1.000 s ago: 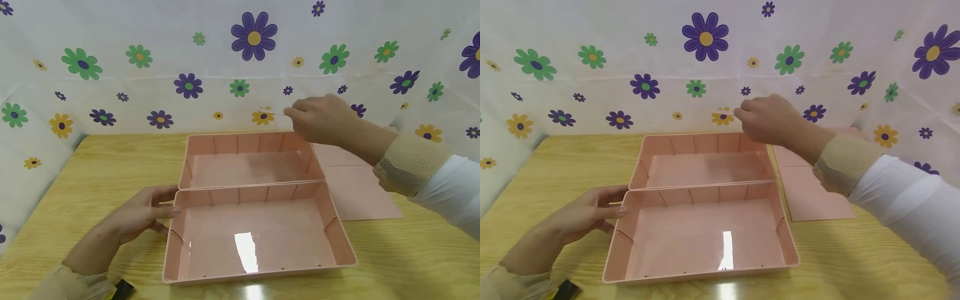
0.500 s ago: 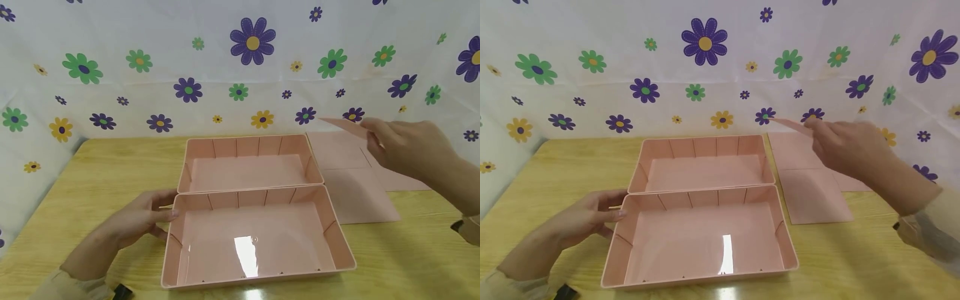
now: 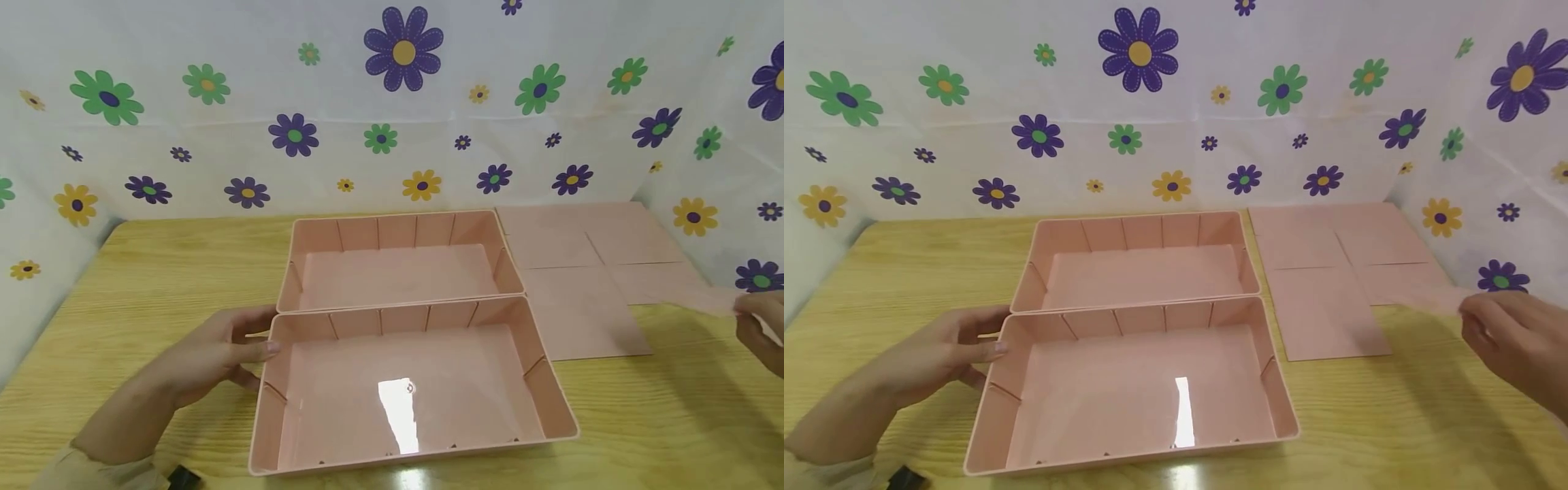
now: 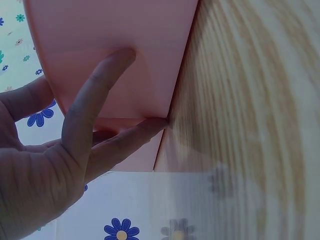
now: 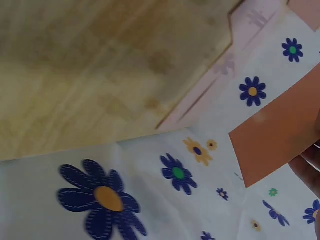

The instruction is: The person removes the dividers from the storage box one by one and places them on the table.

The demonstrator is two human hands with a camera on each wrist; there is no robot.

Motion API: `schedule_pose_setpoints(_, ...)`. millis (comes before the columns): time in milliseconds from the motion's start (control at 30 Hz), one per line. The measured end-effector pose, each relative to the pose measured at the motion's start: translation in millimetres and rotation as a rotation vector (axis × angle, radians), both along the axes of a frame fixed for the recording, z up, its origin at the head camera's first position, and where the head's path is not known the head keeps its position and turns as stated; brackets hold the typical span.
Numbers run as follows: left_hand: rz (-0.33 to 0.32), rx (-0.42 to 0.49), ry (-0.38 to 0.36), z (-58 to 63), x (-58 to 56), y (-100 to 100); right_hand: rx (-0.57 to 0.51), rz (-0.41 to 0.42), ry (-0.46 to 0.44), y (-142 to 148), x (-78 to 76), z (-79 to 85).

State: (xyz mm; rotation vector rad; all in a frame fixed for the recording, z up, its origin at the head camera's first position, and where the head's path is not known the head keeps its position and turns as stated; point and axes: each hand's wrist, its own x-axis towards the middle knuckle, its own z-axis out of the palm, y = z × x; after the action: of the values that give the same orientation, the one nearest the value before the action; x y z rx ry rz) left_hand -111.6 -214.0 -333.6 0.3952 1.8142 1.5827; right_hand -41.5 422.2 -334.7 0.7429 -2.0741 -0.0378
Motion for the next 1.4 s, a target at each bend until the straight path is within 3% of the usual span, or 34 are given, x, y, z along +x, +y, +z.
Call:
schedule_pose_setpoints(67,-0.001,-0.001,-0.006,0.8,0.3,-1.2,-0.021,0.035,0.008,4.7,4.7,-16.7)
schedule_pose_setpoints(100,0.004,-0.004,-0.012,1.1,0.6,-1.6,-0.103,0.088,0.024,6.0,4.1,-24.8)
schedule_pose_setpoints(233,0.008,-0.002,-0.023,0.0,1.6,-3.2,-0.119,0.119,0.013,5.2,9.8,-39.1)
schedule_pose_setpoints(300,0.007,-0.003,-0.018,-0.8,1.7,-3.8,-0.081,0.096,-0.033,5.8,12.9,-41.4)
schedule_pose_setpoints(533,-0.004,0.018,-0.006,-2.9,0.3,-4.1,0.148,-0.15,-0.548,12.6,34.0,-46.1)
schedule_pose_setpoints(633,-0.009,0.024,-0.007,-3.3,-0.1,-3.1,0.185,-0.173,-0.649,17.9,35.0,-51.9)
schedule_pose_setpoints(900,0.001,0.011,0.005,-2.6,0.5,-3.5,0.127,-0.114,-0.573,18.7,26.0,-57.1)
schedule_pose_setpoints(1400,-0.01,0.023,-0.004,0.3,-1.0,-1.4,0.11,-0.166,-0.608,6.5,23.6,-51.7)
